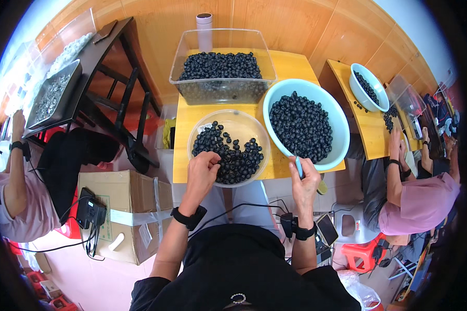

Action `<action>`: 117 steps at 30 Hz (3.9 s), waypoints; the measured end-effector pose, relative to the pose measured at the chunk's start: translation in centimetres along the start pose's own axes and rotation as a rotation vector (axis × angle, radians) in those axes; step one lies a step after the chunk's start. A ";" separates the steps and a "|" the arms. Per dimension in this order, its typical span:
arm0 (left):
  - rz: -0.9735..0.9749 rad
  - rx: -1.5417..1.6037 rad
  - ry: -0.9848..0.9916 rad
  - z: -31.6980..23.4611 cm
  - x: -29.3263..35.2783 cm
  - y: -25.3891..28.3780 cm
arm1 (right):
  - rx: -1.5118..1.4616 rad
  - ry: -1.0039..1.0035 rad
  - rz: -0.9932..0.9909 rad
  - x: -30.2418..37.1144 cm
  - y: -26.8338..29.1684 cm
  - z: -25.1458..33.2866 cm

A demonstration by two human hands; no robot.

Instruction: Inspecting and sorting small black plastic or rubber components from containers into bowls at a workstation.

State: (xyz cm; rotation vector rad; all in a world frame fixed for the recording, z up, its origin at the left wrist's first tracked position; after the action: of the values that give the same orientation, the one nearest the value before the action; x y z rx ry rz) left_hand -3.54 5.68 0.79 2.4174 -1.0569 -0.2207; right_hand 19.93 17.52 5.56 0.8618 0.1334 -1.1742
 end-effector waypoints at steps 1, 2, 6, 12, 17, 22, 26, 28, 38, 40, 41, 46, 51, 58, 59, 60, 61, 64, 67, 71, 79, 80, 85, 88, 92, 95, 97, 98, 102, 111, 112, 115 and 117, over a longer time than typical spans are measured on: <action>0.025 -0.039 -0.013 0.1 -0.1 -0.5 | -0.001 -0.003 0.000 0.2 -0.1 -0.1; 0.050 -0.077 -0.026 0.0 -0.2 -0.9 | -0.002 0.019 0.001 0.4 -0.3 -0.1; 0.080 -0.411 -0.115 -1.5 -0.1 -3.5 | -0.048 0.077 -0.025 0.7 -1.3 0.1; 0.065 -0.491 -0.211 -1.1 -0.5 -4.1 | -0.046 0.031 0.046 1.2 -2.2 0.4; 0.062 -0.465 -0.269 -0.7 -0.7 -4.0 | -0.055 0.060 0.043 1.4 -2.5 0.4; 0.216 -0.144 -0.106 -1.1 -1.6 -2.7 | -0.060 0.063 0.044 1.4 -2.9 0.4; 0.557 0.719 0.281 -0.7 -0.9 -1.2 | -0.061 0.078 0.073 1.2 -3.1 1.1; 0.587 0.891 0.324 -0.4 -0.5 -1.0 | -0.055 0.064 0.089 1.3 -3.1 1.2; 0.752 1.083 0.382 -0.2 1.4 -2.4 | -0.600 0.002 0.307 0.1 -7.0 5.2; 0.867 1.064 0.381 -0.9 1.7 -2.5 | -0.674 0.065 0.417 -0.5 -7.4 6.2; 0.862 1.067 0.380 -0.9 1.6 -2.5 | -0.676 0.068 0.421 -0.5 -7.5 6.1; 0.950 1.057 0.320 -1.3 1.9 -2.8 | -0.673 0.090 0.547 -0.1 -7.9 5.8; 0.966 1.237 0.345 -1.8 2.9 -3.7 | -0.587 0.130 0.432 -0.4 -7.4 6.1; 0.894 1.377 0.376 -1.4 3.3 -3.7 | -0.514 0.231 0.280 -0.7 -6.3 7.6; 0.892 1.378 0.377 -1.3 3.2 -3.6 | -0.515 0.231 0.282 -0.8 -6.3 7.4; 0.911 1.389 0.376 -1.2 3.2 -3.5 | -0.492 0.273 0.254 -0.9 -6.0 6.9; 0.930 1.400 0.376 -1.2 3.2 -3.4 | -0.468 0.316 0.226 -0.9 -5.6 6.5; 0.898 1.405 0.360 -1.4 3.1 -3.1 | -0.404 0.342 0.263 -0.5 -4.7 6.0; 0.863 1.408 0.416 -1.2 3.1 -3.0 | -0.285 0.361 0.349 -0.3 -4.1 7.3; 0.888 1.418 0.433 -1.7 3.2 -3.0 | -0.204 0.418 0.372 -0.1 -4.2 7.8; 0.915 1.417 0.406 -1.5 3.2 -2.9 | -0.170 0.416 0.393 -0.3 -4.3 8.1; 0.915 1.418 0.407 -1.4 3.2 -2.9 | -0.175 0.415 0.389 -0.3 -4.3 8.0; 0.916 1.418 0.420 -1.2 3.2 -2.9 | -0.188 0.420 0.402 -0.2 -4.5 7.7; 0.936 1.425 0.389 -1.0 3.1 -2.8 | -0.200 0.430 0.415 -0.3 -4.8 7.5; 1.101 1.481 0.324 -2.7 3.9 -2.2 | -0.091 0.338 0.246 -0.8 -5.6 3.3; 1.124 1.447 0.318 -3.1 4.3 -1.8 | -0.136 0.230 0.248 -0.8 -5.0 1.9; 0.972 1.473 0.334 -1.4 3.4 -2.0 | -0.167 0.226 0.277 -0.8 -4.8 3.0; 0.974 1.474 0.336 -1.5 3.4 -2.1 | -0.192 0.239 0.285 -0.7 -4.7 3.9; 0.911 1.451 0.410 -1.8 3.5 -2.0 | -0.259 0.293 0.319 -0.3 -4.1 6.3; 0.895 1.446 0.422 -1.4 3.4 -2.3 | -0.199 0.399 0.422 0.1 -4.5 8.2; 0.887 1.435 0.422 -1.3 3.4 -2.3 | -0.199 0.399 0.422 0.1 -4.5 8.2; 0.874 1.426 0.423 -1.3 3.5 -2.1 | -0.198 0.393 0.418 0.2 -4.6 8.2; 0.870 1.416 0.434 -1.1 3.5 -2.1 | -0.202 0.406 0.413 0.2 -4.7 8.1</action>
State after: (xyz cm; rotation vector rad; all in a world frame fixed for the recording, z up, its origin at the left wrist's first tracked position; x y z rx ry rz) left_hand 0.55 4.77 0.86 2.3265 -2.3191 1.7577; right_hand 13.32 11.55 8.59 0.8873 0.3794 -0.5803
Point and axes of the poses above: each hand's wrist, its own x-axis away from the middle knuckle, its own y-axis out of the back of the hand, z = x × y, the point moved 5 cm from there along -x, towards the middle knuckle, and after that the axes turned 14 degrees about y, right-handed, at the moved point
